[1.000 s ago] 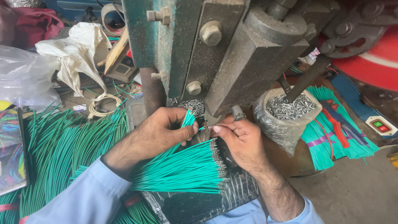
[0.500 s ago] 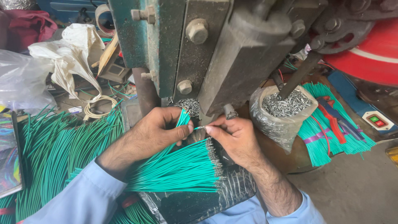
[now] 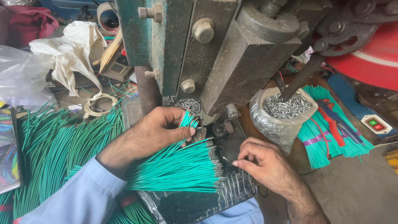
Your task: The person sits at a foot-operated bench press and attaches metal terminal connectors to the ends of green insulated wires. They insert a terminal into the press die, place a stripped wire end into it, press the machine to crimp, and set the finished wire onto a growing bundle, repeating the cycle.
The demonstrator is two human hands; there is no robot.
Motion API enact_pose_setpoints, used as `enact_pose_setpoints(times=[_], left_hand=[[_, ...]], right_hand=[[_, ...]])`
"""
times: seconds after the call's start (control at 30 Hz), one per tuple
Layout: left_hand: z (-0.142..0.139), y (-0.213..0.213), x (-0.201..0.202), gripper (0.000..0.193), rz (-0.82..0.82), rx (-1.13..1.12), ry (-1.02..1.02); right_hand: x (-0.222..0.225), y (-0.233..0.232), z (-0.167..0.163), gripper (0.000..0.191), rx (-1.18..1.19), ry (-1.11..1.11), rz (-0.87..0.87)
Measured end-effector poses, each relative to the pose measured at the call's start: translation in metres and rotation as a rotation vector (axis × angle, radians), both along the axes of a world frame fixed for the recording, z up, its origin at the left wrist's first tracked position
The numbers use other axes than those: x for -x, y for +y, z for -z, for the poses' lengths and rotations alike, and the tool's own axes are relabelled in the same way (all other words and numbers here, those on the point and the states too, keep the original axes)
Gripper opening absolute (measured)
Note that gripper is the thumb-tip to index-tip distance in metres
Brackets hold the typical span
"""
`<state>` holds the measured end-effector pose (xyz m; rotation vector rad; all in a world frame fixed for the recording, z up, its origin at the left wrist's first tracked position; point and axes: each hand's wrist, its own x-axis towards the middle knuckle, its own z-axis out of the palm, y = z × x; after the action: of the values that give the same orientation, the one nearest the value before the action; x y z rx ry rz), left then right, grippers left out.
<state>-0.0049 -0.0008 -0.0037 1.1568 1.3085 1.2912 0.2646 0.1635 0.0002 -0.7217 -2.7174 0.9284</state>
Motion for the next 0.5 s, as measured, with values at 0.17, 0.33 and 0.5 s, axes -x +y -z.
enact_pose_setpoints(times=[0.17, 0.33, 0.5], left_hand=[[-0.002, 0.000, -0.001, 0.015, -0.014, -0.016, 0.018], [-0.004, -0.001, -0.002, 0.015, -0.064, 0.013, 0.061], [-0.005, 0.000, -0.003, 0.017, -0.087, 0.067, 0.111]], right_hand=[[0.024, 0.000, 0.013, 0.012, 0.279, 0.226, 0.090], [0.060, -0.003, 0.027, 0.016, 0.510, 0.596, -0.061], [0.077, -0.004, 0.034, 0.014, 0.581, 0.598, -0.093]])
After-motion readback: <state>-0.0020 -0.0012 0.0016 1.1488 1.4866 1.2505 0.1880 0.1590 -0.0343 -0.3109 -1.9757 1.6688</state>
